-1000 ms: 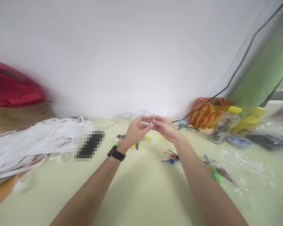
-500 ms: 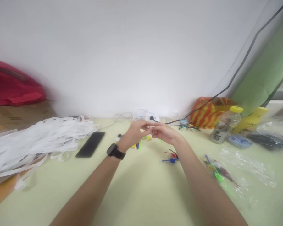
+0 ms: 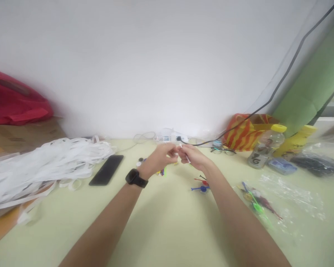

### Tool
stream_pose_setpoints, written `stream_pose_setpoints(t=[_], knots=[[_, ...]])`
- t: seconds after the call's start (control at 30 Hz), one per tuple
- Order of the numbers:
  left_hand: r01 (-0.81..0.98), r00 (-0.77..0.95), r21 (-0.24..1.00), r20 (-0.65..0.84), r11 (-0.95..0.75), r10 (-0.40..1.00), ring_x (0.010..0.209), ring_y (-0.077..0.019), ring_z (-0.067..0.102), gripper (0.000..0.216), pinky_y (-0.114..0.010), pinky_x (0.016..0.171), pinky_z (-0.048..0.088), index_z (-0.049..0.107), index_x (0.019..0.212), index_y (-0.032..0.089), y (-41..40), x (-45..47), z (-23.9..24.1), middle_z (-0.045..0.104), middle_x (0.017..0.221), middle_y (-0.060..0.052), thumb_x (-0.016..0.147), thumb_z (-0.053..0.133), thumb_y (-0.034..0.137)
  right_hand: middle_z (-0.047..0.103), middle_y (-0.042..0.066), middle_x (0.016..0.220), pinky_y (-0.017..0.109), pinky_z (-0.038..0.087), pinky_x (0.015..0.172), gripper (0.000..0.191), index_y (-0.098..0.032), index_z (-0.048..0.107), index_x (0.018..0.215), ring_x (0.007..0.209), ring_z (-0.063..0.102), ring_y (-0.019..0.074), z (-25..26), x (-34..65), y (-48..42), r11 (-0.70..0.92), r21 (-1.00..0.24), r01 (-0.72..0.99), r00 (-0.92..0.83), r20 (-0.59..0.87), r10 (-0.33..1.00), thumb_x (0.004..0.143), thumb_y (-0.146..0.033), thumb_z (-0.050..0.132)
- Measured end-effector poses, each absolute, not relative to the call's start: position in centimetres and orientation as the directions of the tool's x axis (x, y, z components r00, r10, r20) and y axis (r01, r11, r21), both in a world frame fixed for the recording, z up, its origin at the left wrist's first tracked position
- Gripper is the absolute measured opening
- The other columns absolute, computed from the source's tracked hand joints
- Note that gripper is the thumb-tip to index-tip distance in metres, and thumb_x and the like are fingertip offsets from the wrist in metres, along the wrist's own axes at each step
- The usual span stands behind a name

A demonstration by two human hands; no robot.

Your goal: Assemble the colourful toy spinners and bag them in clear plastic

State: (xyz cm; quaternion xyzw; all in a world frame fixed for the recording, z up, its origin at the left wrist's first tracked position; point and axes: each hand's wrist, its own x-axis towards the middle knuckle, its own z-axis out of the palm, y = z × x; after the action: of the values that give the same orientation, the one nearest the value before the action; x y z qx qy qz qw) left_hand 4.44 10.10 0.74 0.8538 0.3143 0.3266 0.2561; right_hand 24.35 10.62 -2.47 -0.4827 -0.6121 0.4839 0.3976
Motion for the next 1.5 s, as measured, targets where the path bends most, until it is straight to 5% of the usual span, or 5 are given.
stream_pose_setpoints(t=[0.2,0.4,0.7,1.27,1.5], knots=[[0.452,0.728,0.582,0.197,-0.676,0.656,0.083,-0.0209,0.068,0.008,-0.031,0.076,0.052,0.072,0.085,0.02,9.7,4.6,-1.5,0.074,0.087,-0.003,0.079,0.073,0.026,0.066,0.006,0.089,0.027,0.044,0.069,0.033,-0.016,0.064,0.11,0.078,0.058,0.0187,-3.9,27.6,11.7,0.0,-0.821,0.572,-0.038,-0.027,0.999,0.077,-0.017,0.064],[0.613,0.705,0.45,0.059,-0.65,0.706,0.095,-0.0256,0.068,0.008,-0.033,0.082,0.049,0.079,0.08,0.022,9.9,3.9,-1.4,0.075,0.093,-0.005,0.074,0.077,0.027,0.074,0.008,0.089,0.027,0.044,0.064,0.013,-0.016,0.072,0.083,0.071,0.063,0.0183,-1.2,32.1,10.0,-0.008,-0.67,0.742,-0.129,-0.154,0.98,0.074,-0.025,0.075],[0.593,0.691,0.312,0.276,-0.742,0.668,0.105,-0.0307,0.06,0.026,-0.042,0.094,0.049,0.077,0.103,0.025,11.4,1.9,-1.8,0.074,0.101,-0.007,0.078,0.072,0.027,0.066,0.003,0.055,0.027,0.036,0.051,0.013,-0.019,0.073,0.055,0.054,0.056,0.0159,-0.5,32.0,8.7,-0.013,-0.532,0.846,-0.323,-0.533,0.782,0.051,-0.025,0.083],[0.653,0.686,0.241,0.214,-0.718,0.695,0.102,-0.0298,0.056,0.029,-0.041,0.09,0.043,0.076,0.117,0.027,12.2,2.0,-3.4,0.074,0.105,-0.008,0.096,0.058,0.039,0.069,0.003,0.075,0.024,0.042,0.054,0.011,-0.018,0.065,0.087,0.064,0.063,0.0157,-1.2,33.0,10.3,-0.013,-0.806,0.591,0.009,-0.009,1.0,0.077,-0.014,0.067],[0.607,0.703,0.28,0.248,-0.744,0.667,0.121,-0.0342,0.055,0.033,-0.05,0.104,0.041,0.075,0.122,0.03,11.5,2.5,-3.0,0.067,0.134,-0.01,0.092,0.063,0.039,0.066,0.002,0.071,0.024,0.047,0.054,0.011,-0.018,0.063,0.091,0.058,0.062,0.014,-1.4,33.0,11.2,0.034,-0.938,0.346,0.198,0.109,0.974,0.082,-0.015,0.069]])
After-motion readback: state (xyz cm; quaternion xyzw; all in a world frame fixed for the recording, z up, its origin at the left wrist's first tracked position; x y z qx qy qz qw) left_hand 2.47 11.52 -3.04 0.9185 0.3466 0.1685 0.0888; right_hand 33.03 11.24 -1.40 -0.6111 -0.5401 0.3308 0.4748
